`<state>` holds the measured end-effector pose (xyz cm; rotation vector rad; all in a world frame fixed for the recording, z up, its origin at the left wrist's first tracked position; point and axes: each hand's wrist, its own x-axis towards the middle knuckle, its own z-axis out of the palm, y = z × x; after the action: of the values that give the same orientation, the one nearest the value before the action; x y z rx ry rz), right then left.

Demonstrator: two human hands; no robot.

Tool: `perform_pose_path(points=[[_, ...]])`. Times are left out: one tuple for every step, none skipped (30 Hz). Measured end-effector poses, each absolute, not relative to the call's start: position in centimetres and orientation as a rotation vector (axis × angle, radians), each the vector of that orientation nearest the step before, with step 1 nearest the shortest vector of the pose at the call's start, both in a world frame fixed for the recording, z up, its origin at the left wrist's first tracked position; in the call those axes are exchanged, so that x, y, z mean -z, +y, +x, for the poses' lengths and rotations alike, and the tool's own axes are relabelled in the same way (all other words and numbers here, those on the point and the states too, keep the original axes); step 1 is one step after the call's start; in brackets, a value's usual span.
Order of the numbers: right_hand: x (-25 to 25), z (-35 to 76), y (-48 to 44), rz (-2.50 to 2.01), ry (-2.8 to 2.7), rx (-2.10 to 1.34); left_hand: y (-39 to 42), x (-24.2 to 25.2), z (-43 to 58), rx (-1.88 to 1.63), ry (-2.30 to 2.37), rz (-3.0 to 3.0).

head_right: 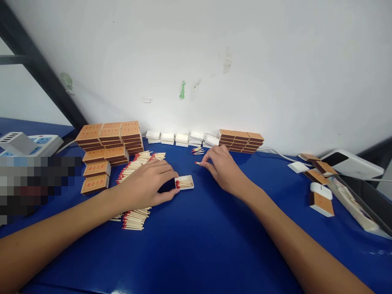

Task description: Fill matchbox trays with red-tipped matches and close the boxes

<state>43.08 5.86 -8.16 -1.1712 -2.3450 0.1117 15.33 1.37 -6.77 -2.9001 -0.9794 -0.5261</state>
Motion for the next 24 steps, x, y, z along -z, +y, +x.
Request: perform_pose_path(points=[[7.7,42.4,5.2,-1.142,-2.355,-0.149,1.4,6.7,15.3,0.522,-0.981,-2.9],[7.4,41.8,4.4,-1.108,-2.373,-0.179,1.3,6.7,15.4,0.52,-0.983,-2.899],[7.1,41.1,3.7,-1.081,-2.4,-0.209,1.4,6.7,15.4,0.521,-0.983,-2.898],[6.8,40.5,3.0,-1.073,-2.422,-0.238,1.4,6.7,15.4,0.524,-0.98,-2.899],[6.7,39.9,2.3,-1.066,-2.438,-0.249,1.4,6.7,15.4,0.527,-0.978,-2.898],[6.6,39.5,1.8,-1.059,-2.455,-0.247,1.4,6.8,15.5,0.53,-0.975,-2.896],[6.6,39.1,1.5,-1.054,-2.471,-0.238,1.4,6.8,15.5,0.534,-0.97,-2.893],[6.7,38.9,1.3,-1.048,-2.486,-0.226,1.4,6.8,15.5,0.538,-0.967,-2.889],[6.7,38.9,1.2,-1.04,-2.496,-0.216,1.5,6.8,15.4,0.542,-0.964,-2.885],[6.8,39.0,1.4,-1.035,-2.5,-0.211,1.5,6.8,15.4,0.545,-0.964,-2.883],[7.0,39.2,1.7,-1.033,-2.494,-0.204,1.5,6.8,15.4,0.544,-0.965,-2.884],[7.2,39.5,2.1,-1.037,-2.474,-0.184,1.4,6.8,15.3,0.541,-0.967,-2.887],[7.4,40.0,2.8,-1.049,-2.447,-0.152,1.4,6.8,15.3,0.535,-0.972,-2.891],[7.7,40.5,3.5,-1.068,-2.412,-0.095,1.4,6.8,15.3,0.526,-0.976,-2.895],[8.0,41.0,4.3,-1.098,-2.376,-0.02,1.4,6.7,15.3,0.518,-0.979,-2.898],[8.4,41.5,5.1,-1.141,-2.357,0.053,1.4,6.7,15.3,0.512,-0.981,-2.9],[8.9,42.0,5.9,-1.198,-2.353,0.114,1.3,6.7,15.3,0.51,-0.98,-2.901],[9.3,42.4,6.5,-1.254,-2.357,0.153,1.3,6.7,15.3,0.51,-0.978,-2.901],[9.7,42.7,7.1,-1.298,-2.362,0.173,1.4,6.7,15.3,0.513,-0.978,-2.9],[10.0,42.9,7.5,-1.328,-2.371,0.181,1.4,6.7,15.3,0.516,-0.977,-2.899],[10.2,43.1,7.7,-1.341,-2.381,0.181,1.4,6.7,15.3,0.517,-0.976,-2.898],[10.4,43.2,7.9,-1.341,-2.388,0.178,1.4,6.7,15.4,0.516,-0.976,-2.896],[10.5,43.2,7.9,-1.33,-2.388,0.177,1.4,6.7,15.4,0.515,-0.976,-2.895],[10.5,43.2,7.9,-1.313,-2.382,0.18,1.4,6.7,15.3,0.514,-0.977,-2.896]])
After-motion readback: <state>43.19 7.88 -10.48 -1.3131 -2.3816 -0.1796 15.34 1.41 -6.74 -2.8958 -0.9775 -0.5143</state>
